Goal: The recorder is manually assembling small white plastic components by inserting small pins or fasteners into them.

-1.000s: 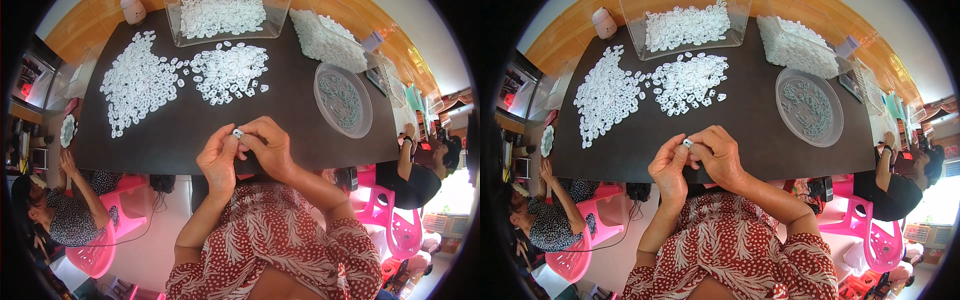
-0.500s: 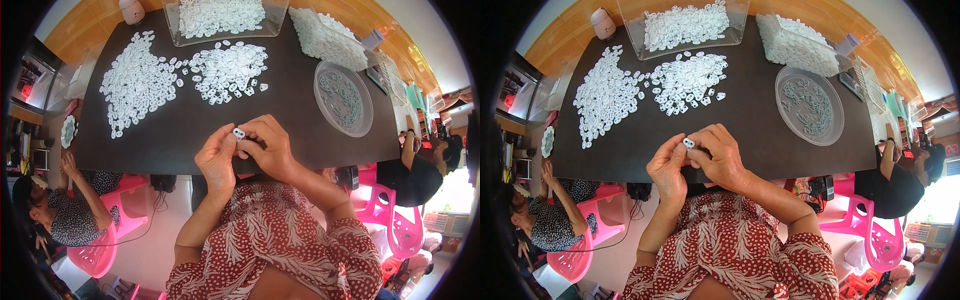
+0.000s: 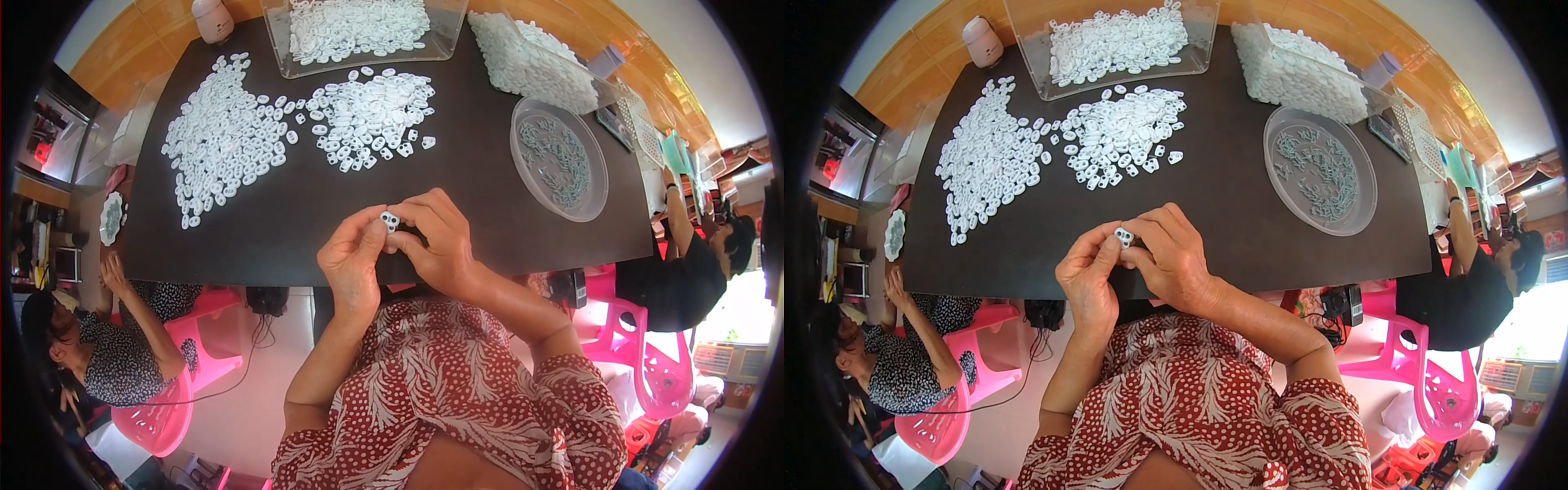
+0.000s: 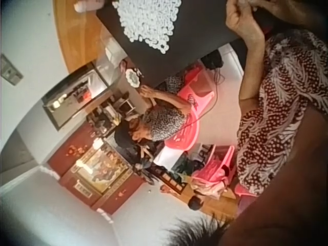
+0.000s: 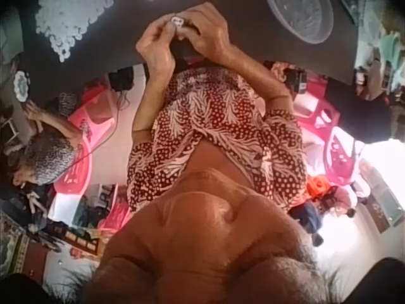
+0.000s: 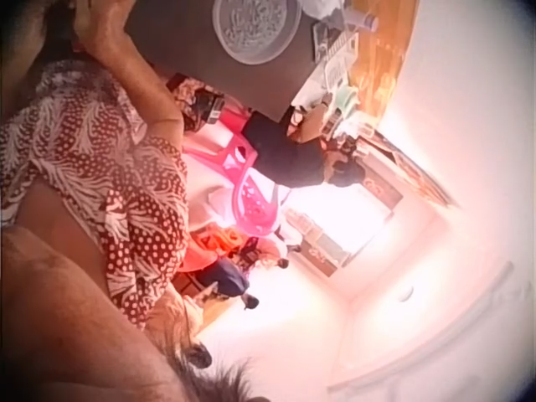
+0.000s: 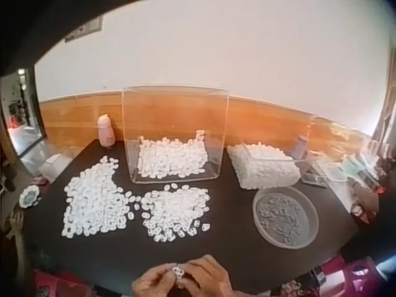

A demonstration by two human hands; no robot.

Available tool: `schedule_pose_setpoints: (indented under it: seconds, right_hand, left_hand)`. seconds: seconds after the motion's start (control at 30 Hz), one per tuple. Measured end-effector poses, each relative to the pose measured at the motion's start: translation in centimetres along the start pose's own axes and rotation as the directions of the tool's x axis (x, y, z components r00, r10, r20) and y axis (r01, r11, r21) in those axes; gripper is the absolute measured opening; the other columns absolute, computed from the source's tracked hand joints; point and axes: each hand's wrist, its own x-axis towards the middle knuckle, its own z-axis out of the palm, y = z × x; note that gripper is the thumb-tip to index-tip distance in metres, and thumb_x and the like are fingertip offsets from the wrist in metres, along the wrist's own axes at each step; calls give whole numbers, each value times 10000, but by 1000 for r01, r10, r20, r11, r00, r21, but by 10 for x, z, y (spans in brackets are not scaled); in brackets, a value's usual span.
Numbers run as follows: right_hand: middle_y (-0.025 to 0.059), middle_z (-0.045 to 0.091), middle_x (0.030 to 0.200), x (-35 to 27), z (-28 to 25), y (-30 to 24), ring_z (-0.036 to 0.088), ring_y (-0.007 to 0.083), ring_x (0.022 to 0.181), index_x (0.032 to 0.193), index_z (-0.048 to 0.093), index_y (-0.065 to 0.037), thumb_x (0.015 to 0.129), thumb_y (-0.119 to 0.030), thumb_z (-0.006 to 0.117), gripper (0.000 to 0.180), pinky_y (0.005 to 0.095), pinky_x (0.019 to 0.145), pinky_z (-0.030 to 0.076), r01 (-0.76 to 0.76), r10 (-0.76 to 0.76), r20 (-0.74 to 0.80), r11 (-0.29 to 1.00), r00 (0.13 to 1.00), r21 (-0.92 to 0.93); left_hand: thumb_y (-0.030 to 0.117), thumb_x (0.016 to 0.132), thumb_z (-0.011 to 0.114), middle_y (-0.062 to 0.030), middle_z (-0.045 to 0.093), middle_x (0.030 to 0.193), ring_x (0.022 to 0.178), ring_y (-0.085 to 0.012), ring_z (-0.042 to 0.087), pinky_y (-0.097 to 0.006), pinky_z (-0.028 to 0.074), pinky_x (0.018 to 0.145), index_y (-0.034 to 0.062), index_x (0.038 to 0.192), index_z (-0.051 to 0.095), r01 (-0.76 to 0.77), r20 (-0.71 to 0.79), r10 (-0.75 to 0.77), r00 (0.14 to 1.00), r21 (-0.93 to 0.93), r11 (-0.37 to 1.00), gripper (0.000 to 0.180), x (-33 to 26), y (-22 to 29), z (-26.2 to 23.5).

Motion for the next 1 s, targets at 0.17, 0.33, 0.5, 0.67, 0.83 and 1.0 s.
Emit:
schedule_pose_setpoints:
  seconds: [0.17,0.33,0.5,0.67,0.83,1.0]
  right_hand:
    - [99,593,835,2,-2,-6,538,247,711,925,626,1,619,7,711,317,331,586,456,-29,29,1,999,1000,46]
    - [101,601,840,1,0,-7,539,236,701,928,628,6,629,6,717,312,319,572,453,-41,42,-10,996,999,82]
    - [105,599,807,-2,3,-5,528,224,673,910,627,26,633,17,703,288,310,554,443,-17,23,-50,994,998,112]
    - [107,591,791,-2,3,-3,518,223,661,902,623,33,637,24,689,274,309,546,439,50,-41,-74,990,996,131]
    - [108,589,797,-3,2,-5,523,224,667,903,624,31,651,25,683,258,310,555,443,32,-26,-48,992,999,124]
    - [101,592,823,0,-1,-13,535,212,679,932,622,25,671,5,696,272,308,578,456,-42,43,-9,989,999,144]
  left_hand:
    - [49,889,585,-52,582,842,693,-99,524,-215,440,626,-64,1047,616,-65,48,62,997,48,997,197,1,0,-5]
    - [66,907,563,-28,543,872,728,-92,517,-213,432,644,-57,1079,610,-187,95,175,980,138,973,216,0,-2,-6]
    - [110,925,552,-39,603,920,808,-74,526,-208,433,755,-44,1063,604,-229,39,226,973,102,968,214,-5,-8,-3]
    - [119,925,554,-29,594,902,797,-71,523,-206,436,746,-44,1029,599,-257,20,256,966,57,965,198,-10,-12,0]
    - [122,924,556,-30,595,905,789,-70,525,-205,438,741,-41,1021,598,-256,13,256,967,66,964,195,-11,-13,1]
    - [117,922,557,-52,612,927,804,-82,548,-212,448,751,-45,1030,595,-249,-28,252,967,83,965,198,-12,-6,3]
